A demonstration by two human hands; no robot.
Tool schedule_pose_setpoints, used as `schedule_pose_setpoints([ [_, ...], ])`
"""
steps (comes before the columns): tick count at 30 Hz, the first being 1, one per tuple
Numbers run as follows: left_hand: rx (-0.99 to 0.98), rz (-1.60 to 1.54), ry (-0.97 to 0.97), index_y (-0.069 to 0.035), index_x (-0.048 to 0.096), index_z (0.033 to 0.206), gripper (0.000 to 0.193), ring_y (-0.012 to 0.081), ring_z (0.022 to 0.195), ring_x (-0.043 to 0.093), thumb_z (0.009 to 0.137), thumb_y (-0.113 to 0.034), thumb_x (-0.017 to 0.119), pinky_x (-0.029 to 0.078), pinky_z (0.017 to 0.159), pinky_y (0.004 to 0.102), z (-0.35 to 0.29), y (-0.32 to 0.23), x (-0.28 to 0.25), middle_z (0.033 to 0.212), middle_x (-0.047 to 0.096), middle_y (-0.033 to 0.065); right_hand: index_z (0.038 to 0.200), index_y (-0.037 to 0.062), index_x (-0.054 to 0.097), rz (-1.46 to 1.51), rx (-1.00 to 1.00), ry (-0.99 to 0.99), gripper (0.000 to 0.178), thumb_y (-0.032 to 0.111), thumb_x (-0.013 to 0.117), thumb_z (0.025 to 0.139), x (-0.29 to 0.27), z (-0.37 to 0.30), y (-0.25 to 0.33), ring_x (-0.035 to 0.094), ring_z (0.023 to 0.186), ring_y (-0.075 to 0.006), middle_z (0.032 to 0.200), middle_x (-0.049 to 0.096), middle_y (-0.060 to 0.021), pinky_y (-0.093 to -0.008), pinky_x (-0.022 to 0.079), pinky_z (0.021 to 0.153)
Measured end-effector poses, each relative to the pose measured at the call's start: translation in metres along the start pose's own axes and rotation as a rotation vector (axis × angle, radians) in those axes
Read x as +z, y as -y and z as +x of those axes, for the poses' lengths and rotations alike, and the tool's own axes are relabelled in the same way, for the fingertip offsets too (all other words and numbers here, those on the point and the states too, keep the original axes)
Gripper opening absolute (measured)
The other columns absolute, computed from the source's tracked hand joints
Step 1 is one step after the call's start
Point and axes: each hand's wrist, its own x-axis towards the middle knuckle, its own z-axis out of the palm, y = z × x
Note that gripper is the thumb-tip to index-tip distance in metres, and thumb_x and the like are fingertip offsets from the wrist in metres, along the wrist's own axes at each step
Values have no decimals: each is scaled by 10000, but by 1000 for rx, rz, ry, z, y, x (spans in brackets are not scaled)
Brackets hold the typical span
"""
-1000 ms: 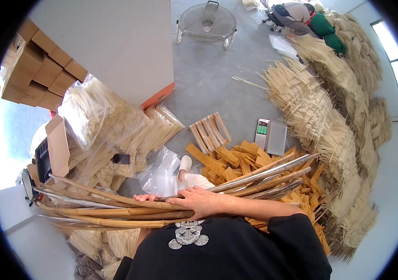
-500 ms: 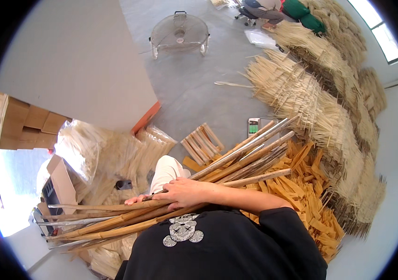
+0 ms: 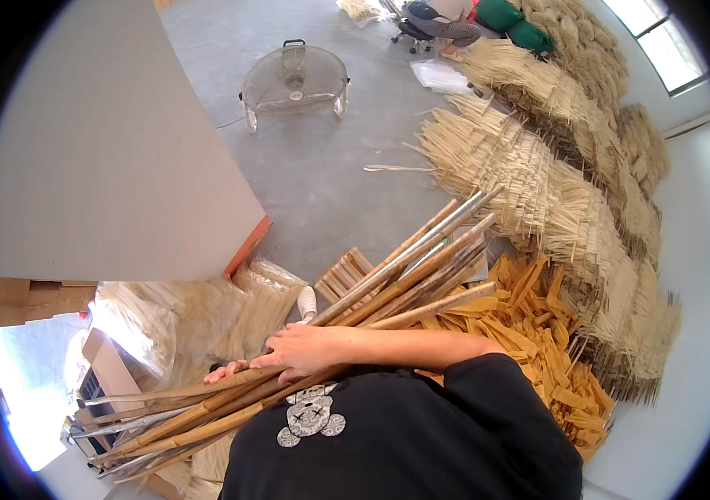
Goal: The person collects bundles of food items from a rack using a wooden pole and gathers the empty poles together by hand.
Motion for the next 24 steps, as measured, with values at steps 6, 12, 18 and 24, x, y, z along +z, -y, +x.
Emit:
schedule_pose_setpoints([
  [6, -27, 11, -48, -163, 437, 1239, 368, 223, 1095, 424, 933, -351, 352, 152, 1043, 504, 40, -6, -13, 1227, 491, 4, 1314, 191, 404, -39, 12, 41, 693, 441, 659, 720, -45, 29, -18, 534, 964, -303, 996, 538, -143, -399, 402, 826],
  [12, -81, 0, -90, -164, 443, 1229, 360, 221, 1091, 427, 934, -349, 352, 159, 1040, 497, 80, 0, -30, 1217, 494, 3, 1333, 210, 382, -49, 36, 22, 748, 486, 662, 696, -63, 47, -34, 537, 951, -303, 979, 537, -144, -417, 403, 789],
  [18, -136, -7, -130, -164, 448, 1219, 351, 218, 1087, 429, 934, -346, 351, 166, 1038, 491, 107, 6, -37, 1207, 497, 1, 1284, 172, 455, -76, 23, -95, 763, 472, 715, 632, -78, 50, -45, 589, 890, -317, 896, 624, -126, -419, 456, 717],
  [24, -188, -7, -189, -165, 453, 1209, 343, 216, 1083, 432, 935, -344, 350, 173, 1036, 484, 121, 14, -42, 1197, 501, 0, 1295, 168, 434, -41, 13, -57, 788, 476, 713, 625, -83, 55, -62, 573, 919, -312, 913, 607, -127, -421, 425, 761],
])
